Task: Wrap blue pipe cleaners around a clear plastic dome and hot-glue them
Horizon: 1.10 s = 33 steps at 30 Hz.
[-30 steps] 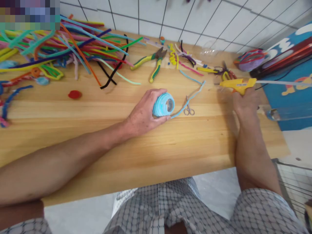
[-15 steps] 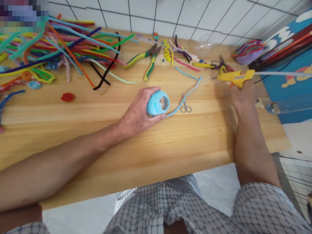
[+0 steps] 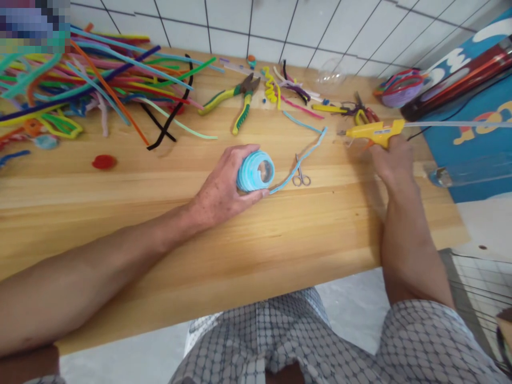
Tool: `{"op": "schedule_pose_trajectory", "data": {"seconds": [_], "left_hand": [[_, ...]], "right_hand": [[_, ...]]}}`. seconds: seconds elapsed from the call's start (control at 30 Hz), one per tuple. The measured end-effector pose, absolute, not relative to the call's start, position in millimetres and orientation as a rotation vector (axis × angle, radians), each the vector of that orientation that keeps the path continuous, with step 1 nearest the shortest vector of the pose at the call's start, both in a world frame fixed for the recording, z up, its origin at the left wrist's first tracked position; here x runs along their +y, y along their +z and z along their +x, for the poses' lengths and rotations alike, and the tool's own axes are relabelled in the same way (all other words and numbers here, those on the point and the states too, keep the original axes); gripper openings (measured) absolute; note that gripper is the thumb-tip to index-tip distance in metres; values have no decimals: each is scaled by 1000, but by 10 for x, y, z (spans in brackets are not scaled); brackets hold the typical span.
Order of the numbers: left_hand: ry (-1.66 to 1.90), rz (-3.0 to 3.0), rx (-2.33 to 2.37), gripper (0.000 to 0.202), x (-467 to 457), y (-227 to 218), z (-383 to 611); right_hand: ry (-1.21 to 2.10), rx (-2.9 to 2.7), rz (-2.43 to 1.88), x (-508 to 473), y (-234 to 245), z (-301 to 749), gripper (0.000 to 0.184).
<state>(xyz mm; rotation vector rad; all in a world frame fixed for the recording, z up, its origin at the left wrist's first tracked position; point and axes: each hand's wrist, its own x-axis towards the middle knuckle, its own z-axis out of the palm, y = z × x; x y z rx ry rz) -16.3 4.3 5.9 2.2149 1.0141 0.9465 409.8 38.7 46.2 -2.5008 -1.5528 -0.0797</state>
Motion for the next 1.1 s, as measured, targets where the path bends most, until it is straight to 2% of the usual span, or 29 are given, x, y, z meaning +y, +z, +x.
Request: {"op": "schedule_pose_trajectory", "data": {"seconds": [0.07, 0.2, 0.27, 0.33, 0.53, 0.93, 1.1], "left_hand": [[940, 2217, 1023, 86, 46, 61, -162], [950, 2227, 1029, 84, 44, 65, -167], [951, 2226, 1031, 83, 43, 62, -172], [959, 2220, 1018, 82, 42, 55, -178], [937, 2191, 1068, 82, 35, 58, -181], [929, 2198, 1066, 83, 37, 57, -182], [919, 2190, 1072, 83, 35, 69, -182]], "right_hand": [[-4, -1490, -2487, 326, 546, 4103, 39], [169, -1464, -2632, 210, 742, 4086, 10], [187, -1500, -2686, 190, 791, 4063, 4], [170, -1517, -2654, 196, 792, 4038, 6], [94, -1523, -2576, 227, 721, 4042, 25], [76, -1505, -2683, 202, 791, 4021, 20], [116, -1551, -2568, 222, 735, 4056, 23]]}}
